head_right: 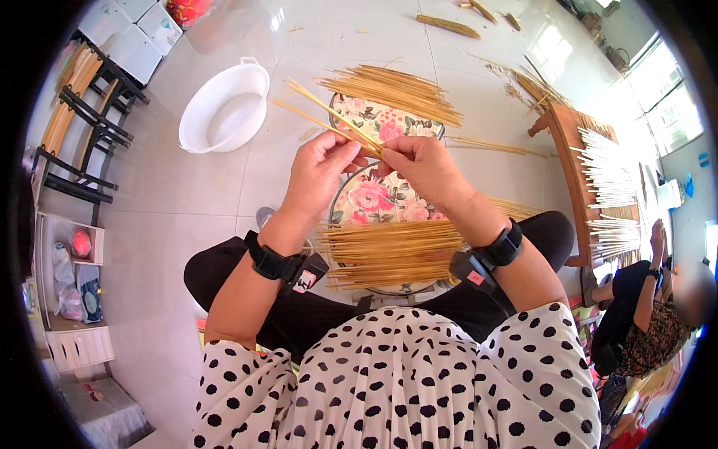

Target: The person organizes bamboo sticks on a stool, aligns them, and uses pliers and string to bind them together.

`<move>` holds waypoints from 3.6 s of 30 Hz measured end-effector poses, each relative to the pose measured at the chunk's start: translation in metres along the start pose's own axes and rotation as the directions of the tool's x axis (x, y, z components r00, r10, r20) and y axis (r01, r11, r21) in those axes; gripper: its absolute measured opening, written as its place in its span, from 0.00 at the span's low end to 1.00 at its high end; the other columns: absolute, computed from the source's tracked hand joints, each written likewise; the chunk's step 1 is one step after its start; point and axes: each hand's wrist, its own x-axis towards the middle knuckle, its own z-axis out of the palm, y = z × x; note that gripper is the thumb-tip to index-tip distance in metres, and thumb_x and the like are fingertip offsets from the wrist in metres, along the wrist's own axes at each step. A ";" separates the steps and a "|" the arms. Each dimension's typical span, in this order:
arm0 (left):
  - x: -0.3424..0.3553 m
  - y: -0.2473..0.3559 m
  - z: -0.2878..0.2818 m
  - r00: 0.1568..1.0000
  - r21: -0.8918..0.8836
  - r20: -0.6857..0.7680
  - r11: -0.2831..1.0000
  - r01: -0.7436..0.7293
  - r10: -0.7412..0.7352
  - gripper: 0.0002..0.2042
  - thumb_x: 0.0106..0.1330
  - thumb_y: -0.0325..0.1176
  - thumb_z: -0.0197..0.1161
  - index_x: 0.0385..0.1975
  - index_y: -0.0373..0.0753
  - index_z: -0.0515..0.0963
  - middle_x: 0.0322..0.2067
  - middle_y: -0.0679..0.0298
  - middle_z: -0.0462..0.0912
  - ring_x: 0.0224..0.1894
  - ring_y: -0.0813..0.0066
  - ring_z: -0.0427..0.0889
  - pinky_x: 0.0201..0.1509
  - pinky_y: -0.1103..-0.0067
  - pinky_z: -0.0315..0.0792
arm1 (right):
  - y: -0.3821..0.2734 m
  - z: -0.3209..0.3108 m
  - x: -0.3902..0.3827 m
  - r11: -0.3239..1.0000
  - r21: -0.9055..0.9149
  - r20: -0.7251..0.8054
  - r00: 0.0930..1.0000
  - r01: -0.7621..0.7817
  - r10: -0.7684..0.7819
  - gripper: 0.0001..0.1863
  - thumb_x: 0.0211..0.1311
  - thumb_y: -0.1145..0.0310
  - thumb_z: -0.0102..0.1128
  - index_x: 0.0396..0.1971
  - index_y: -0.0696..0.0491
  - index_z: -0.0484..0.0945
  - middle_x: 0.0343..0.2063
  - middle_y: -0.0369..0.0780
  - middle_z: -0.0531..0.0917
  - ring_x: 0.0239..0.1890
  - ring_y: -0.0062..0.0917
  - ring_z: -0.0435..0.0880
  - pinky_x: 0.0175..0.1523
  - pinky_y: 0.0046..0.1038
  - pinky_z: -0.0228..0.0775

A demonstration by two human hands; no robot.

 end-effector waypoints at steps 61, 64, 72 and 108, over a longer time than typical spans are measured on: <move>-0.002 -0.014 0.006 0.979 0.589 0.168 0.808 -0.004 -0.117 0.08 0.66 0.29 0.58 0.36 0.30 0.79 0.21 0.68 0.77 0.20 0.87 0.68 0.23 0.85 0.62 | 0.017 -0.042 -0.021 0.305 -0.881 -0.052 0.567 0.362 -0.822 0.07 0.51 0.72 0.66 0.30 0.54 0.80 0.24 0.39 0.80 0.27 0.34 0.79 0.38 0.33 0.71; 0.001 -0.020 0.002 0.981 0.481 0.122 0.873 0.075 -0.151 0.07 0.67 0.29 0.57 0.35 0.30 0.78 0.20 0.69 0.75 0.18 0.89 0.65 0.21 0.86 0.59 | 0.026 -0.042 -0.033 0.587 -0.779 -0.342 0.636 0.220 -0.691 0.07 0.53 0.74 0.64 0.33 0.54 0.80 0.27 0.40 0.81 0.28 0.31 0.79 0.36 0.30 0.71; -0.003 -0.016 0.014 0.927 0.405 0.220 0.893 0.196 -0.303 0.07 0.69 0.29 0.55 0.33 0.31 0.77 0.18 0.69 0.75 0.17 0.87 0.68 0.21 0.84 0.64 | 0.034 -0.029 -0.025 0.947 0.318 -0.356 0.931 0.042 0.078 0.14 0.69 0.63 0.54 0.42 0.60 0.79 0.26 0.33 0.79 0.28 0.12 0.74 0.33 0.17 0.68; -0.003 -0.013 0.008 0.901 0.321 0.273 0.915 0.245 -0.337 0.09 0.68 0.30 0.56 0.37 0.31 0.80 0.25 0.67 0.80 0.23 0.85 0.74 0.27 0.87 0.67 | 0.027 -0.015 -0.034 0.946 0.321 -0.287 0.947 -0.047 0.144 0.11 0.64 0.67 0.61 0.38 0.61 0.81 0.27 0.38 0.84 0.29 0.16 0.81 0.36 0.18 0.75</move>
